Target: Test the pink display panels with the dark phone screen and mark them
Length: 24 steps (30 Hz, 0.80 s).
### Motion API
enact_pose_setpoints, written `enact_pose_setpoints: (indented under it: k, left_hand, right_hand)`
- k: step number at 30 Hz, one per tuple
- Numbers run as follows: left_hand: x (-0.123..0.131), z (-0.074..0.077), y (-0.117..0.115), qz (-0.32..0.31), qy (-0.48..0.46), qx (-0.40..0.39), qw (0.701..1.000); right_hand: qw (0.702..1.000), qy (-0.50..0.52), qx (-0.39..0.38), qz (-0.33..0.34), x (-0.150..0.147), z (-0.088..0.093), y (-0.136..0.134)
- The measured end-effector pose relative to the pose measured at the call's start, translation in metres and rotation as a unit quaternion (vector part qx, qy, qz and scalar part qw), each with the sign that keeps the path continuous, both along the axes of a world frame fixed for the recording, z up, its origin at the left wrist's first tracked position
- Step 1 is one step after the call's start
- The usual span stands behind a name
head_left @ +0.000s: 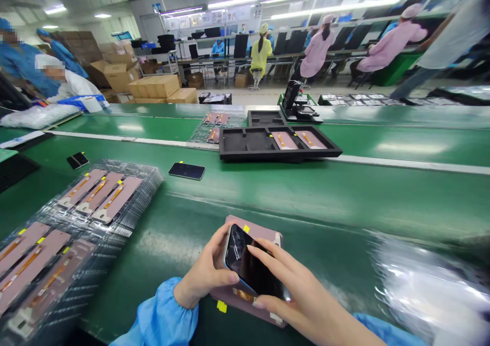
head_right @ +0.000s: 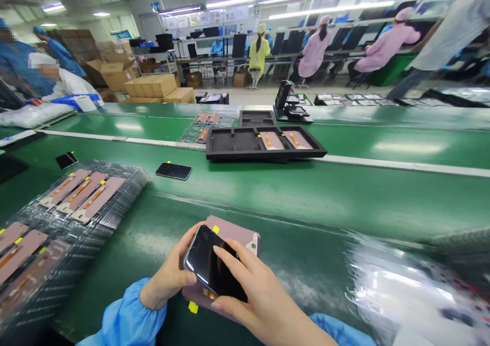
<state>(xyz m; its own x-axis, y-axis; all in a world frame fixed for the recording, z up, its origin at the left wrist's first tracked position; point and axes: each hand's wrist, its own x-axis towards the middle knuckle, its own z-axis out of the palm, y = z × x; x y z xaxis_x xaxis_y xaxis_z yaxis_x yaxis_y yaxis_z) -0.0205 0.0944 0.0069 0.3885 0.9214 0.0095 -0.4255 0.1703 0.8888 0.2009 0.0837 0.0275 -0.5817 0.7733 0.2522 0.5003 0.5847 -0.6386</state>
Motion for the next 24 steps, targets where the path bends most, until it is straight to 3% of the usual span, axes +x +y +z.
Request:
enact_pose_setpoints:
  k: [10,24]
  left_hand:
    - [-0.001,-0.001,-0.001,0.0,-0.004,-0.004,1.0]
    - [-0.0013,0.002,-0.0018,-0.004,0.021,0.027,0.999]
  right_hand:
    - [0.999,-0.021,0.033,0.011,0.0016,-0.008,0.0]
    - [0.994,-0.015,0.11,0.021,-0.001,-0.0028,-0.0005]
